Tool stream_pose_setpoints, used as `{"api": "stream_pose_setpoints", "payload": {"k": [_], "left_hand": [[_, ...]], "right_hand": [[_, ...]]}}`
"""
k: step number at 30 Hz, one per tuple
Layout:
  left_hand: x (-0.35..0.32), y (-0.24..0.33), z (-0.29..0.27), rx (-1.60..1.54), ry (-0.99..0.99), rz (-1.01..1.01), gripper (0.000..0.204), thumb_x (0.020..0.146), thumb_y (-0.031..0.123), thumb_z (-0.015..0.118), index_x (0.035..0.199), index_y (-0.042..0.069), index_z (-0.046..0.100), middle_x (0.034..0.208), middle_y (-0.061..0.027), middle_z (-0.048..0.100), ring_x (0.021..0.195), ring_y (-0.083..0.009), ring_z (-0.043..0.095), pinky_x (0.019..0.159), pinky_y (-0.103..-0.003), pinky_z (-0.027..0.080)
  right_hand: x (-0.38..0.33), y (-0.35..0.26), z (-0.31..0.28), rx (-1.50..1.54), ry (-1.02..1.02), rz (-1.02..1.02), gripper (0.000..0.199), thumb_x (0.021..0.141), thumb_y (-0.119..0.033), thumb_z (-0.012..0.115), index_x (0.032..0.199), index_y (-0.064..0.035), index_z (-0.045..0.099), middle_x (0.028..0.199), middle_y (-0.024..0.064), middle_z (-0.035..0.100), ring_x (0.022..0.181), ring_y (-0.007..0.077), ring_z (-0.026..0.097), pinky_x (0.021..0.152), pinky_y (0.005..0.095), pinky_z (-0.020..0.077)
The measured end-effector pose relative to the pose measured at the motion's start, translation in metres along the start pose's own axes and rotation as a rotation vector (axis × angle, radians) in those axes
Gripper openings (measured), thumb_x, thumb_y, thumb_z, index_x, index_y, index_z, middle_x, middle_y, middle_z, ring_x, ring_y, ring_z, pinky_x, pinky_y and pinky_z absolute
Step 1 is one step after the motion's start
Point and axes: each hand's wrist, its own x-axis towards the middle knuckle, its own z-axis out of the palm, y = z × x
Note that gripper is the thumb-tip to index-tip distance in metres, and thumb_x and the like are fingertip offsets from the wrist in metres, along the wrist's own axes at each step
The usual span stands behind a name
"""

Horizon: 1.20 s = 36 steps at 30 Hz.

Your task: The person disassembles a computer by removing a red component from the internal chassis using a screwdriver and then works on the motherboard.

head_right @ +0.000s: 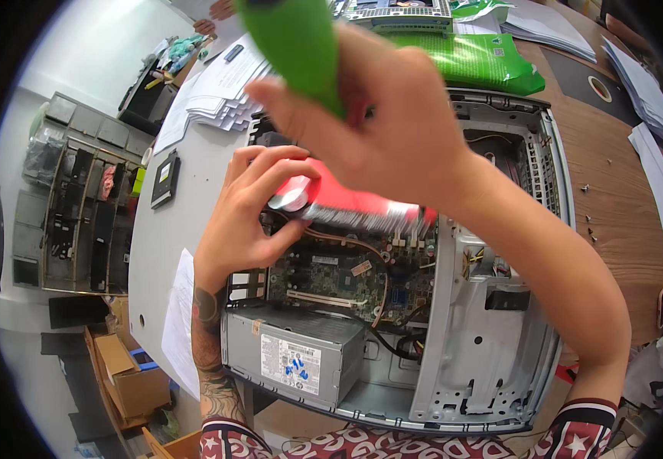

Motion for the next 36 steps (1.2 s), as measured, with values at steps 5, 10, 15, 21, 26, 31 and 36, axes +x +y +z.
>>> {"api": "stream_pose_setpoints", "payload": {"k": [5,10,15,21,26,31,36], "left_hand": [[-0.004,-0.004,-0.004,-0.124,0.084,0.012,0.041,0.066,-0.001,0.062,0.106,0.007,0.063,0.114,-0.0100,0.061,0.112,-0.0324,0.049,0.101,-0.041,0.039],[-0.025,0.007,-0.012,-0.129,0.146,-0.082,0.047,0.066,-0.010,0.059,0.111,0.006,0.064,0.117,-0.0120,0.057,0.113,-0.0340,0.051,0.100,-0.040,0.040],[-0.066,0.045,-0.049,-0.006,0.202,-0.182,0.058,0.059,-0.011,0.056,0.112,0.010,0.067,0.113,-0.0134,0.056,0.108,-0.0354,0.053,0.093,-0.041,0.044],[-0.092,0.108,-0.037,-0.007,0.127,-0.187,0.056,0.054,-0.004,0.055,0.108,0.003,0.066,0.110,-0.0158,0.058,0.101,-0.0339,0.055,0.092,-0.041,0.045],[-0.081,0.128,-0.020,-0.093,0.041,-0.187,0.062,0.054,-0.006,0.060,0.115,0.007,0.066,0.111,-0.0136,0.057,0.107,-0.0361,0.052,0.095,-0.045,0.044],[-0.030,0.135,-0.006,-0.034,-0.065,0.105,0.066,0.058,-0.004,0.060,0.123,0.007,0.060,0.112,-0.0150,0.054,0.107,-0.0373,0.052,0.093,-0.046,0.045],[0.020,0.140,0.009,-0.044,-0.089,0.224,0.069,0.063,0.002,0.067,0.130,0.012,0.056,0.113,-0.0143,0.050,0.104,-0.0352,0.053,0.092,-0.044,0.046]], "right_hand": [[0.007,0.008,-0.006,0.214,0.126,0.117,0.021,0.101,-0.022,0.060,0.097,-0.0012,0.060,0.070,0.0057,0.063,0.054,0.0067,0.056,0.045,0.0202,0.0401],[0.011,0.006,-0.010,0.324,0.268,0.170,0.017,0.101,-0.017,0.059,0.097,-0.0004,0.057,0.069,0.0017,0.060,0.056,0.0064,0.057,0.046,0.0213,0.0417],[0.017,0.014,-0.016,0.210,0.346,0.014,0.017,0.099,-0.016,0.061,0.097,0.0001,0.058,0.068,0.0009,0.060,0.057,0.0073,0.057,0.049,0.0223,0.0415],[0.030,0.003,-0.035,0.179,0.337,-0.068,0.015,0.098,-0.014,0.063,0.096,-0.0004,0.058,0.069,0.0006,0.061,0.058,0.0052,0.056,0.050,0.0210,0.0402],[0.001,-0.040,-0.097,0.280,0.395,0.156,0.023,0.100,-0.026,0.059,0.098,-0.0023,0.059,0.070,0.0090,0.064,0.051,0.0098,0.055,0.043,0.0225,0.0380],[-0.052,-0.071,-0.146,0.082,0.504,0.265,0.031,0.101,-0.034,0.058,0.096,-0.0036,0.060,0.067,0.0092,0.061,0.051,0.0109,0.055,0.041,0.0216,0.0336],[-0.079,-0.099,-0.169,0.094,0.459,0.229,0.034,0.103,-0.036,0.051,0.094,-0.0038,0.055,0.069,0.0126,0.060,0.057,0.0160,0.062,0.038,0.0218,0.0351]]}}
